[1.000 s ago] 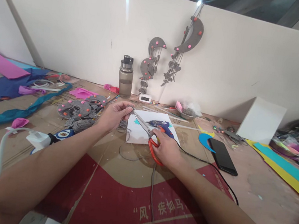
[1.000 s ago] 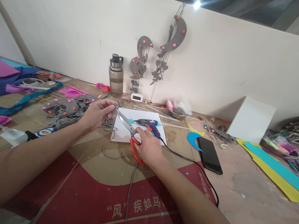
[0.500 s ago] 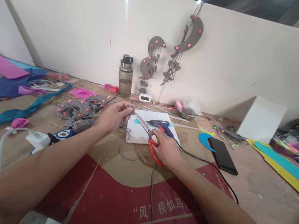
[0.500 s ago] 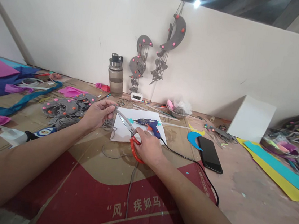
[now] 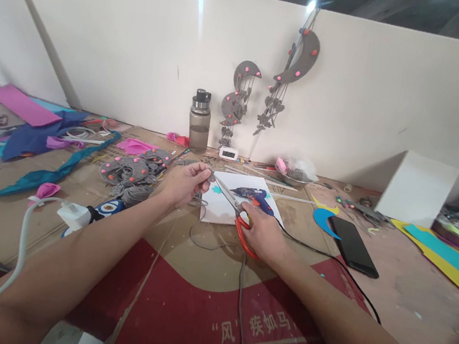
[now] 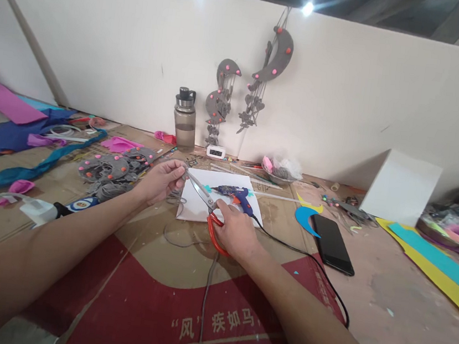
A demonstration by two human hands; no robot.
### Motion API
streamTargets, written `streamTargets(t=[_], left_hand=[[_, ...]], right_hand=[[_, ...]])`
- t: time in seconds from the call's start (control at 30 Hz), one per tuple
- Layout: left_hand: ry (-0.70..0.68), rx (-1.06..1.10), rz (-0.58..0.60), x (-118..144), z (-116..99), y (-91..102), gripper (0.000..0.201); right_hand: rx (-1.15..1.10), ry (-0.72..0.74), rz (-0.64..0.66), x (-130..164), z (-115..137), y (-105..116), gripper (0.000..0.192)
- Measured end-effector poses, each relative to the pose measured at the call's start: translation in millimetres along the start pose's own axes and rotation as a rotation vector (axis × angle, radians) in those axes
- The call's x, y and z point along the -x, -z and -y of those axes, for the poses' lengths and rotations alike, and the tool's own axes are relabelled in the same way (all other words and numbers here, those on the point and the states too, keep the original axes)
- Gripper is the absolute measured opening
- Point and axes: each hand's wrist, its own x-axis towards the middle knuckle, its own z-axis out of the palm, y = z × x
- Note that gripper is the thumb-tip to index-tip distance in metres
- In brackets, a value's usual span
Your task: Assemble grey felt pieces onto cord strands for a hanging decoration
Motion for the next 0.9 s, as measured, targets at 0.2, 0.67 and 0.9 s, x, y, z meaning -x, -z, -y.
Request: streamTargets(t=[0.2,0.67,0.9], left_hand=[[0.066,0.076,0.028,-0.5,-0.4,-0.3,0.028],[0.041,0.021,0.060,-2.9,-8.8,4.5,0.027],[0.082,0.011,0.085,-1.7,-19.3,4.1,0.025]], right_hand=[[0.018,-0.003,0.019,-0.3,-0.1,1.0,0.032],[0.039,0.038,0.030,-2.7,-0.5,5.5,0.037],[0.083,0.035,0.056,-2.7,0.9,12.3,0.039]])
